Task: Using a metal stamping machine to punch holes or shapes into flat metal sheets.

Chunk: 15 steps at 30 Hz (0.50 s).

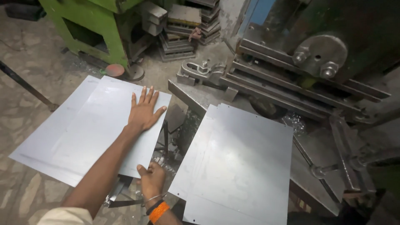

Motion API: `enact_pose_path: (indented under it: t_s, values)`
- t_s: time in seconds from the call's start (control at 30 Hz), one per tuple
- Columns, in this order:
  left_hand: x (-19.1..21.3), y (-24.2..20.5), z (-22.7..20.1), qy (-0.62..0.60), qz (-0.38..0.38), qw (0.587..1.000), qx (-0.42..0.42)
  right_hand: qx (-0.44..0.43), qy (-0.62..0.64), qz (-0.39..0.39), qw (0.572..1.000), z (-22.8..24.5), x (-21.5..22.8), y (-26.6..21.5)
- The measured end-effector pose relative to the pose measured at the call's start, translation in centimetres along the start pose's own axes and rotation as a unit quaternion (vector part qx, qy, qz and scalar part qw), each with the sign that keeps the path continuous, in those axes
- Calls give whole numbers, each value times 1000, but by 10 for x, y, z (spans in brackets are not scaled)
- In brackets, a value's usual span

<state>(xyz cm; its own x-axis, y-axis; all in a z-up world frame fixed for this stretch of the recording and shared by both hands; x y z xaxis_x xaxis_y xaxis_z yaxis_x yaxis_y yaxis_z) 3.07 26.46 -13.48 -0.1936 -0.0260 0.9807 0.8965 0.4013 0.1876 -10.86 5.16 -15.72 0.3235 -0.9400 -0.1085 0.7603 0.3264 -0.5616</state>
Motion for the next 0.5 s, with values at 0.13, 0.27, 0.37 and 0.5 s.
enact_pose_path:
  t_s: [0.13, 0.27, 0.37, 0.5]
  values:
    - [5, -19, -1, -7, -3, 1000, -8, -51, -47, 17, 997, 1, -5, -34]
    - [14, -34, 0, -1, 20, 1000, -4, -50, 54, 125, 989, 19, -20, -73]
    - [19, -43, 0, -14, 66, 998, 3, -76, 52, 98, 991, 16, -13, -82]
    - [30, -42, 0, -82, 196, 977, 4, -105, 207, 96, 968, 45, -13, -85]
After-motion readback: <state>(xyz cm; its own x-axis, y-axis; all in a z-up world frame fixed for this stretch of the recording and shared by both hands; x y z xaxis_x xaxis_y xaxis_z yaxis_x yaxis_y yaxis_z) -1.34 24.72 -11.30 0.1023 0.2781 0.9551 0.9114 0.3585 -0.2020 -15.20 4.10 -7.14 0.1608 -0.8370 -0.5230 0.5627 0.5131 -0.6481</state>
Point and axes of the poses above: each hand's wrist, its own y-axis towards the middle knuckle, its own x-axis out of the back of the hand, z = x × y, the point moved 7 cm from there along y, towards the middle knuckle, and after that the axes turned 10 degrees about y, right-handed, at the moved point
